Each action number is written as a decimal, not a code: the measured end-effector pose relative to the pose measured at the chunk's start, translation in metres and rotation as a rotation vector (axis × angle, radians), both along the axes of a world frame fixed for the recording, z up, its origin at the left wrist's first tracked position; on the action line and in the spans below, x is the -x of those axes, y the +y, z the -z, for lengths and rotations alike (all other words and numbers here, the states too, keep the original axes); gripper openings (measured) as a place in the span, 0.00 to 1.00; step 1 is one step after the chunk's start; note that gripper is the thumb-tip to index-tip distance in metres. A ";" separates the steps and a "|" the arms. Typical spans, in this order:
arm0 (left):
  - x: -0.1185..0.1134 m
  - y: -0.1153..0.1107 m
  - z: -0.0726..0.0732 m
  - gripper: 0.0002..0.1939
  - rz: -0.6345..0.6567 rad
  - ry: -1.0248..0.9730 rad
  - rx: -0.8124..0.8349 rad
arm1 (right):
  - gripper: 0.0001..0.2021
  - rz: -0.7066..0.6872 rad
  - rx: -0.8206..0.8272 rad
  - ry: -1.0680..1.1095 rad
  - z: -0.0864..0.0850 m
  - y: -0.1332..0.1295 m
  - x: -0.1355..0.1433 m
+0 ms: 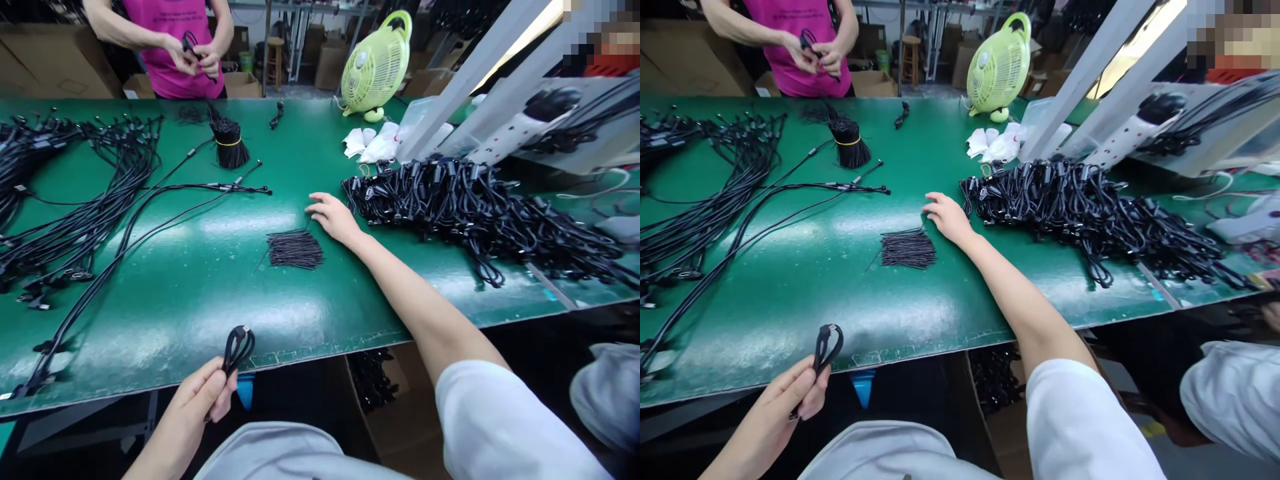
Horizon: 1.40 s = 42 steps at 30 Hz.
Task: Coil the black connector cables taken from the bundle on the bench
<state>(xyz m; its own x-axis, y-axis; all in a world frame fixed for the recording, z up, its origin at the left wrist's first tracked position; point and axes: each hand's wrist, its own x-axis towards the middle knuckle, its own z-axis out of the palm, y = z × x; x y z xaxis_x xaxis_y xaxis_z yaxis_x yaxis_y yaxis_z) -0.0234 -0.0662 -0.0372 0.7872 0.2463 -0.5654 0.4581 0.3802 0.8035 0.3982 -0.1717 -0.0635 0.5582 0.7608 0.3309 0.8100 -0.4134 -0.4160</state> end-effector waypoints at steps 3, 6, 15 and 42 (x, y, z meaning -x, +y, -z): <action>-0.007 -0.002 0.001 0.24 -0.023 -0.036 0.020 | 0.07 0.006 0.085 -0.007 0.017 0.004 -0.016; -0.009 -0.005 0.007 0.23 -0.029 -0.073 0.040 | 0.08 0.040 0.121 -0.032 0.021 -0.001 -0.007; -0.006 -0.014 0.019 0.23 -0.031 -0.135 0.057 | 0.08 0.169 0.311 0.082 -0.001 -0.003 -0.005; 0.008 -0.009 0.019 0.16 -0.408 -0.394 -0.097 | 0.08 -0.478 -0.091 -0.110 -0.009 -0.005 0.296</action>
<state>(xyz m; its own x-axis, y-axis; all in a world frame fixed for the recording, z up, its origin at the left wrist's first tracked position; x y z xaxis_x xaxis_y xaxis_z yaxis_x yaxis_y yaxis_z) -0.0315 -0.0753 -0.0563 0.7642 0.6105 -0.2082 -0.0517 0.3797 0.9237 0.1020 -0.1767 -0.0540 0.1122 0.8883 0.4454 0.9410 0.0490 -0.3347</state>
